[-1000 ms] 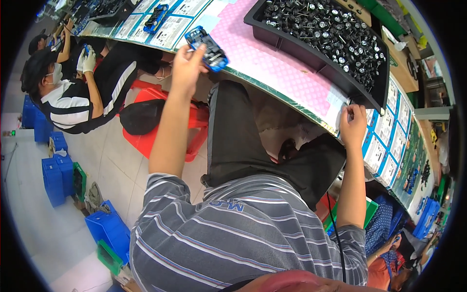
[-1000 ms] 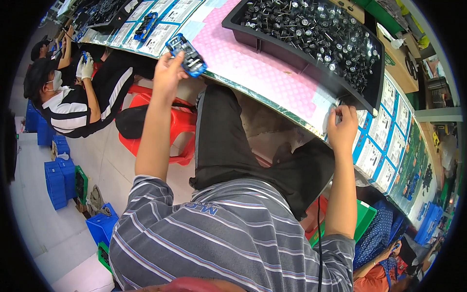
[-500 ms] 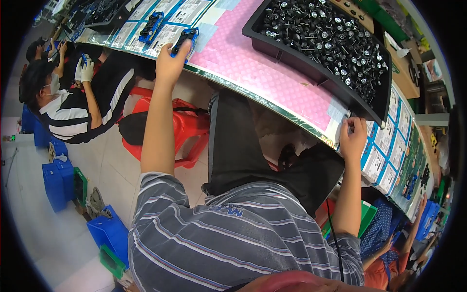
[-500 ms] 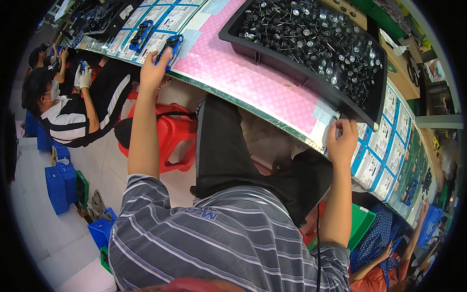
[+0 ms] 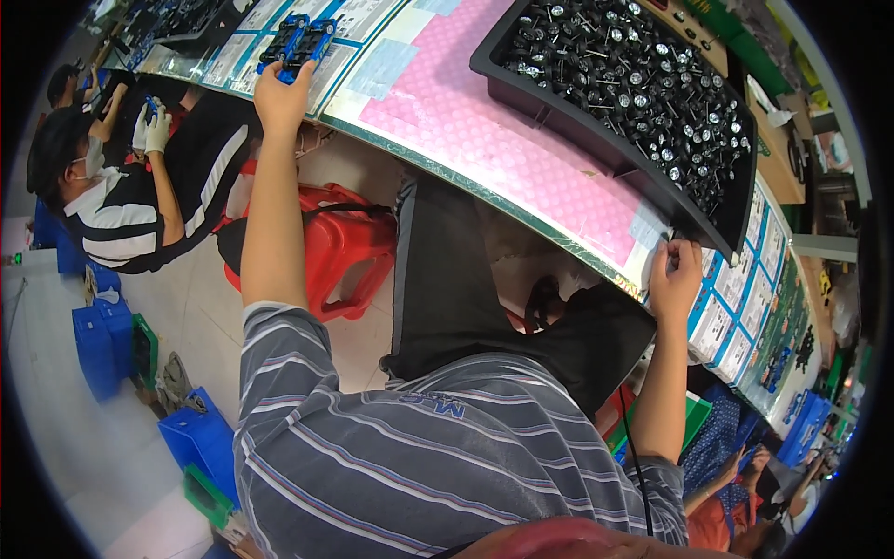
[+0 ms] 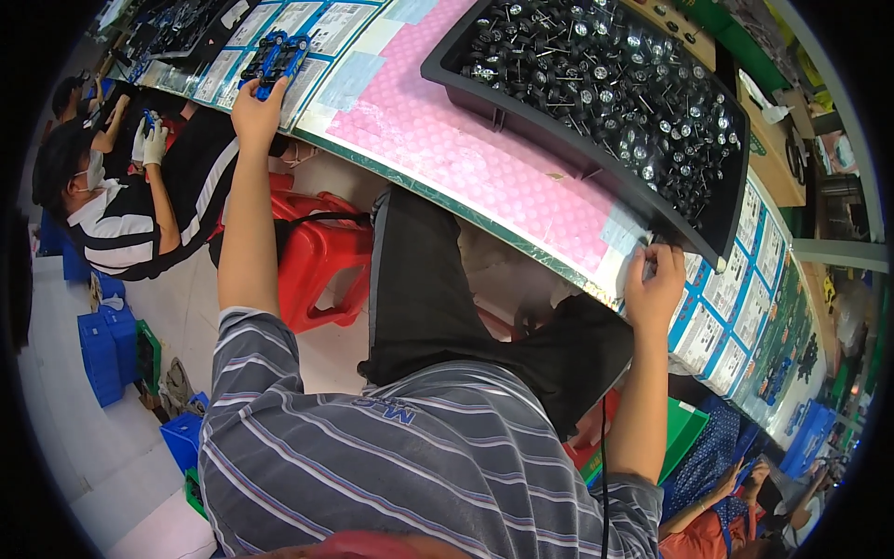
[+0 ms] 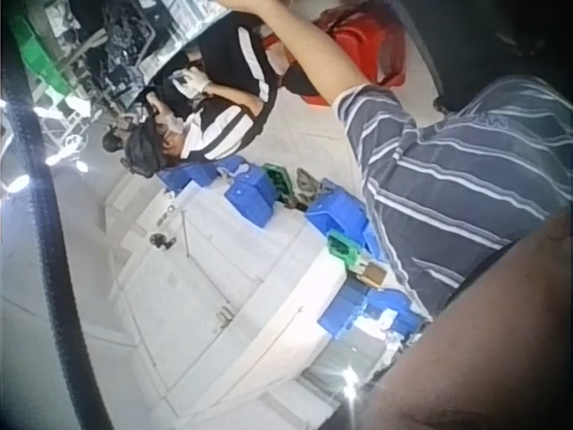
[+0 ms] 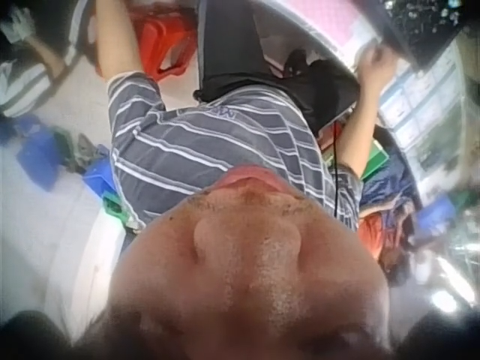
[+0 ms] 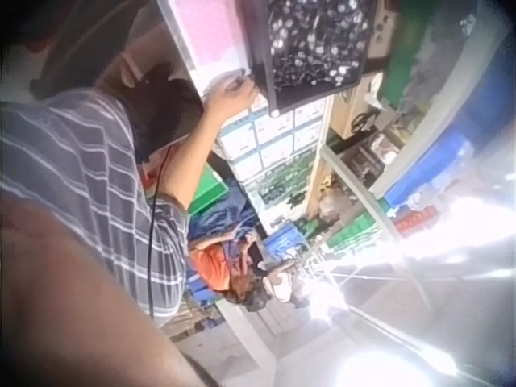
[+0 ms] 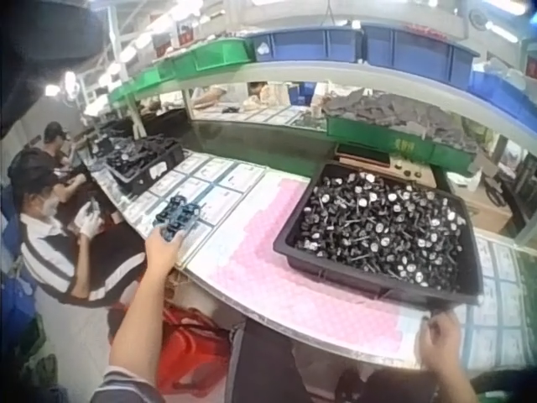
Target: The person assembles plastic wheels and axles onto a blue toy car chassis by hand, taking the parts from an assembly tray at a factory workbench.
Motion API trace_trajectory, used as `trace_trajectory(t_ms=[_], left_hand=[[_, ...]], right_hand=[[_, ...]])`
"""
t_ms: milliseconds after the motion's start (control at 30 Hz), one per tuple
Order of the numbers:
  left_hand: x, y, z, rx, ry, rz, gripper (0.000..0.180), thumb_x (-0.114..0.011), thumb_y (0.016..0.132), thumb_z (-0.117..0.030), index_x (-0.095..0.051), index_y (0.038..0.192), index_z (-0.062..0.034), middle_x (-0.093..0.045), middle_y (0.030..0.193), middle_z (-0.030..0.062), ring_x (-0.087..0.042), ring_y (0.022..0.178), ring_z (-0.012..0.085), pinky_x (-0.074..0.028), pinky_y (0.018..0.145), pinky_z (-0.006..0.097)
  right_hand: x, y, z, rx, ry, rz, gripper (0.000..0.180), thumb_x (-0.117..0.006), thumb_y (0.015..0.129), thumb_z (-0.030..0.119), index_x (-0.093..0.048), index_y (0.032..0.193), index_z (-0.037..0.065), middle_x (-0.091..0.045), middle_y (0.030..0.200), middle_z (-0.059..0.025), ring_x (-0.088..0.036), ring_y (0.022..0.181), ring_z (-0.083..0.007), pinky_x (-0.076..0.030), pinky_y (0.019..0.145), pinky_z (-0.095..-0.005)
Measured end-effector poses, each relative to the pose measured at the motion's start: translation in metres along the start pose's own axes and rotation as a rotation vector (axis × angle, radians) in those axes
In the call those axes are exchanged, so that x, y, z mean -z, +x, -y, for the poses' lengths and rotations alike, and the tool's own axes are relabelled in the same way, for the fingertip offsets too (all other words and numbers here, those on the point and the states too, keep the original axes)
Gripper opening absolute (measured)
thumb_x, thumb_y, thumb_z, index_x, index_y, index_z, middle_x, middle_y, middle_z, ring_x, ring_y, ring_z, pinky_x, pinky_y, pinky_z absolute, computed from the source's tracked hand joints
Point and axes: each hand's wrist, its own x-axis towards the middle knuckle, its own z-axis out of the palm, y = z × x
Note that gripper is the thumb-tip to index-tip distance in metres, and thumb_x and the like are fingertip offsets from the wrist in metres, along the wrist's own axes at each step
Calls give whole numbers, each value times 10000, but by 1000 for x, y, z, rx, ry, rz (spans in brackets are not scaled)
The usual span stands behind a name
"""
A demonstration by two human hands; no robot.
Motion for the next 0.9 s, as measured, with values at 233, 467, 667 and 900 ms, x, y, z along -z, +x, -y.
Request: trace_trajectory(t_ms=[233,467,667,900], left_hand=[[10,-16,-10,-200,137,-171,608,-804,783,-398,-628,1128,71,-619,1068,256,-595,1033,400,-482,906,448],[10,-145,-134,-537,-185,169,336,-750,860,-172,-630,1089,44,-624,981,184,-607,851,325,-500,786,401],[6,-243,-240,-643,-444,573,219,-713,851,-99,-651,1040,-7,-582,883,123,-552,747,256,-467,695,364],[3,-256,-240,-728,-299,486,190,-665,883,-154,-674,1030,-35,-567,877,110,-574,774,257,-460,713,373]], right_hand=[[2,3,4,-10,-1,-4,91,-654,840,55,-587,832,-7,-563,818,-159,-565,749,-325,-454,667,-390],[-5,1,-15,88,32,-83,98,-651,778,94,-599,810,17,-577,804,-174,-573,801,-389,-452,725,-471],[10,-19,-22,167,39,-102,106,-695,780,143,-641,829,66,-585,872,-112,-585,861,-328,-465,775,-433],[83,-83,-112,176,-34,-194,51,-676,762,87,-639,778,57,-600,870,-113,-575,861,-320,-466,778,-445]])
